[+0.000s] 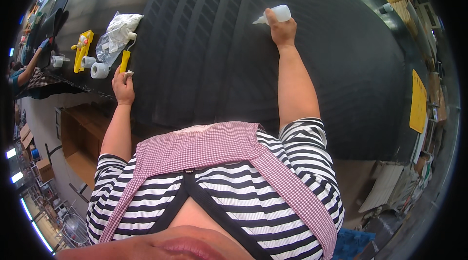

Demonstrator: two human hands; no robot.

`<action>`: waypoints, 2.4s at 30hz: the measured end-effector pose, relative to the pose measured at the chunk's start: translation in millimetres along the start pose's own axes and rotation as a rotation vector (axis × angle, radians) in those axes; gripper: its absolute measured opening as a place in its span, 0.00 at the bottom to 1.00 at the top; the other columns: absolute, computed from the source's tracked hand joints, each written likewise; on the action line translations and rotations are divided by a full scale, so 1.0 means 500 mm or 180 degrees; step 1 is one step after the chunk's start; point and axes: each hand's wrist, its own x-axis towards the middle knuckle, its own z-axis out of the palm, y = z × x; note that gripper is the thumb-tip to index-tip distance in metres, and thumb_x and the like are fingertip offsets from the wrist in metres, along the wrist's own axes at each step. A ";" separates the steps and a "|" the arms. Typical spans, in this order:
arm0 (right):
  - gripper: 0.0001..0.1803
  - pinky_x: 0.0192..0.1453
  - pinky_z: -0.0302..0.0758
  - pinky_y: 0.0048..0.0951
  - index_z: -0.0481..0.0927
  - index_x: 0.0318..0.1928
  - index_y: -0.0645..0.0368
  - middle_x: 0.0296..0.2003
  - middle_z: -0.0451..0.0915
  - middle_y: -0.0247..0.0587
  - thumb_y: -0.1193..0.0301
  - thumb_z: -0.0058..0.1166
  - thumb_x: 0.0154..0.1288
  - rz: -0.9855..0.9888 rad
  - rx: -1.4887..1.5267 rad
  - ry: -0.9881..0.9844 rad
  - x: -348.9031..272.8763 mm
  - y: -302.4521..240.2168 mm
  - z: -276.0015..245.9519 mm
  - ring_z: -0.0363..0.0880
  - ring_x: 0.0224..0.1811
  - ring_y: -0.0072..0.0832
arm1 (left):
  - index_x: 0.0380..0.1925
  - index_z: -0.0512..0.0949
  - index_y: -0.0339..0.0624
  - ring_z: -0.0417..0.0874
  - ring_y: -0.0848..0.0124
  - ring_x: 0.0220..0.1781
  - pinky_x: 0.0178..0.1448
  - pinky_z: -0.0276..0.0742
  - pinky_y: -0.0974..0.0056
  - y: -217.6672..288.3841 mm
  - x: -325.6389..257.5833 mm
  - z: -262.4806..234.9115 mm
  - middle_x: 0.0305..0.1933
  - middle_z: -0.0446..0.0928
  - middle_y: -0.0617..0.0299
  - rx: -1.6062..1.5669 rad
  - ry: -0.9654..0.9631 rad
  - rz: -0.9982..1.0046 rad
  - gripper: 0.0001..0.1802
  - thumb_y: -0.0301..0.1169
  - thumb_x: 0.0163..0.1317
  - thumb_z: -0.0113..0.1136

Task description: The person applies liquid from a bottle onto specific spots on a large black mat, places small white squares on the liquid, and uses a roller to press them down.

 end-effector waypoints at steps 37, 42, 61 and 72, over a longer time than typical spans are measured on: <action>0.19 0.32 0.73 0.24 0.85 0.41 0.60 0.32 0.82 0.33 0.55 0.68 0.65 0.0582 0.1296 0.0418 0.015 -0.033 0.017 0.76 0.28 0.20 | 0.37 0.79 0.41 0.75 0.51 0.61 0.67 0.68 0.52 -0.002 -0.001 0.000 0.69 0.74 0.52 -0.0054 0.0016 0.0051 0.06 0.31 0.64 0.61; 0.29 0.51 0.79 0.39 0.89 0.37 0.60 0.36 0.89 0.46 0.42 0.63 0.61 0.0236 0.0182 0.0436 0.045 0.002 0.042 0.88 0.43 0.43 | 0.37 0.79 0.41 0.75 0.51 0.61 0.67 0.67 0.52 0.000 0.003 0.001 0.69 0.74 0.53 -0.0007 0.0007 0.0049 0.06 0.31 0.63 0.61; 0.24 0.47 0.80 0.37 0.88 0.37 0.60 0.34 0.88 0.44 0.49 0.65 0.63 -0.0120 -0.0355 0.0532 0.030 -0.007 0.038 0.88 0.39 0.39 | 0.38 0.79 0.42 0.75 0.51 0.62 0.67 0.67 0.53 -0.002 0.000 0.000 0.69 0.73 0.52 0.0002 -0.0029 0.0105 0.05 0.30 0.64 0.61; 0.21 0.44 0.79 0.31 0.88 0.37 0.63 0.32 0.88 0.39 0.54 0.69 0.63 -0.0005 -0.0190 0.0285 0.027 -0.003 0.042 0.86 0.36 0.29 | 0.36 0.79 0.42 0.75 0.51 0.62 0.67 0.67 0.53 -0.004 0.002 0.000 0.69 0.73 0.52 -0.0049 -0.0015 0.0112 0.05 0.30 0.64 0.61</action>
